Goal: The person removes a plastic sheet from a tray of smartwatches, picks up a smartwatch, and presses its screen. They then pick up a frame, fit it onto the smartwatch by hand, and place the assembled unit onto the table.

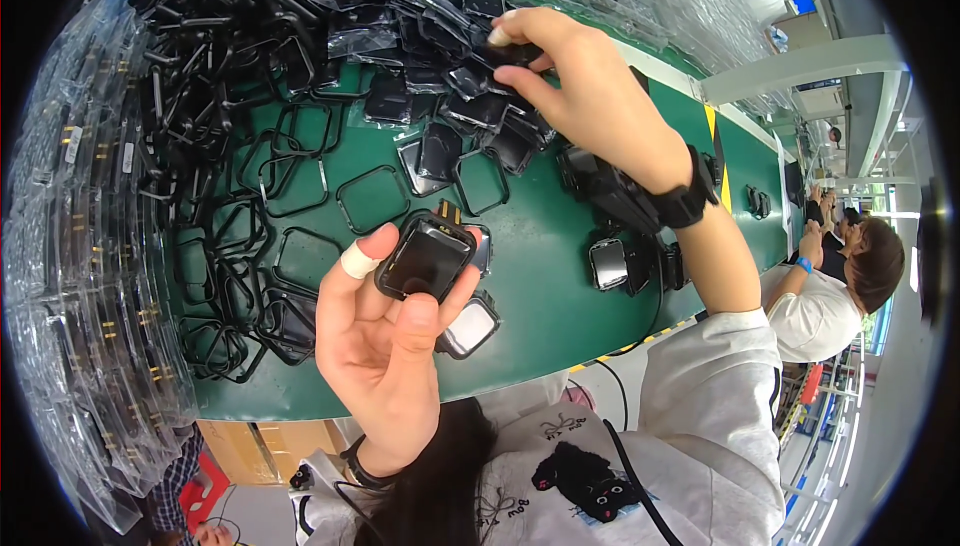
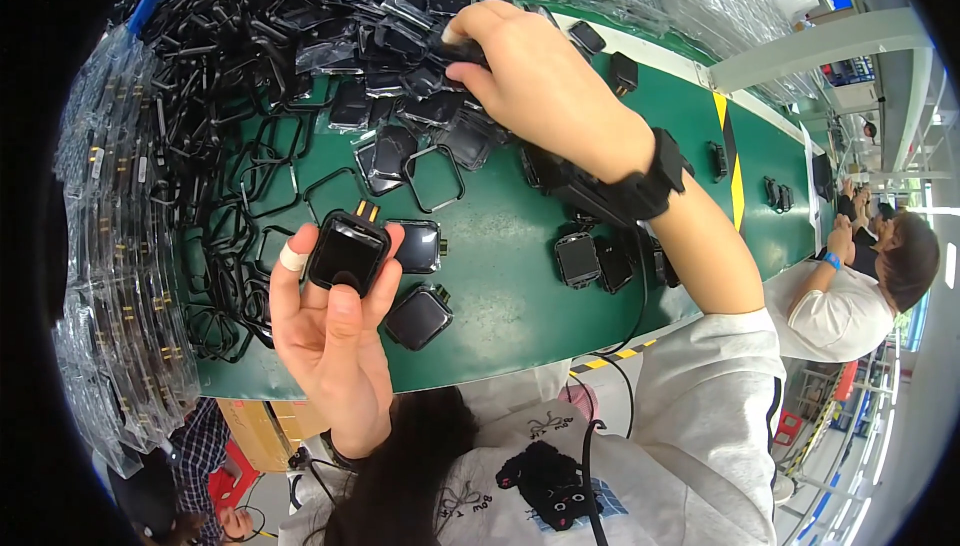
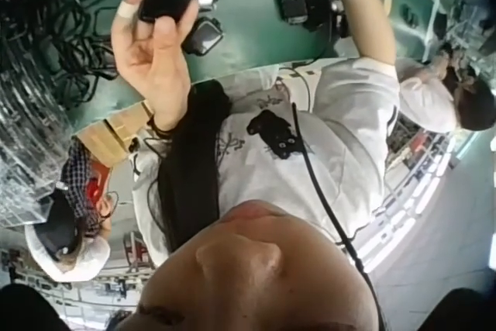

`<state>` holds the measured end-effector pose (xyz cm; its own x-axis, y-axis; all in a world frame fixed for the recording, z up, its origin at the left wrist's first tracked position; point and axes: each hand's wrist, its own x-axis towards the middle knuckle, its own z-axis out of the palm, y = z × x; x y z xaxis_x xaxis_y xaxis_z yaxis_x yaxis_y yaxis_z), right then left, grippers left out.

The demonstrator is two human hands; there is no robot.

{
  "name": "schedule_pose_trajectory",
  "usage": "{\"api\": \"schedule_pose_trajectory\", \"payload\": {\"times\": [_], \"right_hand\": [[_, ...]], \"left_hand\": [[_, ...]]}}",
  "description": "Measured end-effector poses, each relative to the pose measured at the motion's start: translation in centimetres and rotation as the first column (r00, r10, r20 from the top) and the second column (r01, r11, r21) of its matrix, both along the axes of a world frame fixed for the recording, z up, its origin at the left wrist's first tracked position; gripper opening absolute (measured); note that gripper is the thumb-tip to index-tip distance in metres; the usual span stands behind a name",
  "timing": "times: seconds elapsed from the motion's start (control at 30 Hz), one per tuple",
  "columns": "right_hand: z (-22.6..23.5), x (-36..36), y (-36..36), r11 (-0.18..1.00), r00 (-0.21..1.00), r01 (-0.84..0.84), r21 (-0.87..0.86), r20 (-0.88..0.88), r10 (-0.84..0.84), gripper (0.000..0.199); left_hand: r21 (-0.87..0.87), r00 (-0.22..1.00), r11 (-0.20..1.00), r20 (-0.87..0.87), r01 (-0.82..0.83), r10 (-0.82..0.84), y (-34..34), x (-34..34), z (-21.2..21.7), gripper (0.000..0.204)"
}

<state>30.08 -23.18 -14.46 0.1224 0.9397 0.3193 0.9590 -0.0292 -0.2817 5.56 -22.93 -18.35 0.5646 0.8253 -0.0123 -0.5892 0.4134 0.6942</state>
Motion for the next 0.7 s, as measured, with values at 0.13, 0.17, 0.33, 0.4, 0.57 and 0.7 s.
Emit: {"api": "schedule_pose_trajectory", "payload": {"times": [0.13,0.17,0.33,0.4,0.57,0.7], "right_hand": [[0.1,0.2,0.0,0.999,0.999,-0.027,-0.040,-0.044,0.026,0.018],[0.2,0.1,-0.2,0.998,0.998,-0.061,-0.035,-0.020,0.060,0.018],[2.6,-2.3,-1.7,0.952,0.961,-0.272,0.140,0.082,0.263,0.019],[3.8,-4.7,-2.9,0.911,0.923,-0.384,0.150,0.058,0.379,0.019],[4.8,-8.4,-5.9,0.820,0.816,-0.558,0.132,-0.097,0.570,0.020],[3.7,-8.6,-6.8,0.809,0.829,-0.531,0.250,-0.043,0.558,0.021]], "left_hand": [[0.004,1.000,1.000,-0.011,0.010,-0.010,0.1,-0.1,-0.1,0.044],[-0.004,1.000,1.000,-0.013,-0.003,0.003,0.1,-0.2,-0.1,0.044],[-0.059,0.997,0.996,-0.045,-0.073,0.070,0.4,-0.3,0.7,0.054],[-0.077,0.998,0.995,-0.017,-0.056,0.054,0.4,-0.4,1.0,0.053],[-0.073,0.979,0.996,0.201,0.060,-0.044,0.0,0.0,1.0,0.055],[-0.068,0.942,0.987,0.314,0.145,-0.117,-0.3,-0.3,1.3,0.057]]}}
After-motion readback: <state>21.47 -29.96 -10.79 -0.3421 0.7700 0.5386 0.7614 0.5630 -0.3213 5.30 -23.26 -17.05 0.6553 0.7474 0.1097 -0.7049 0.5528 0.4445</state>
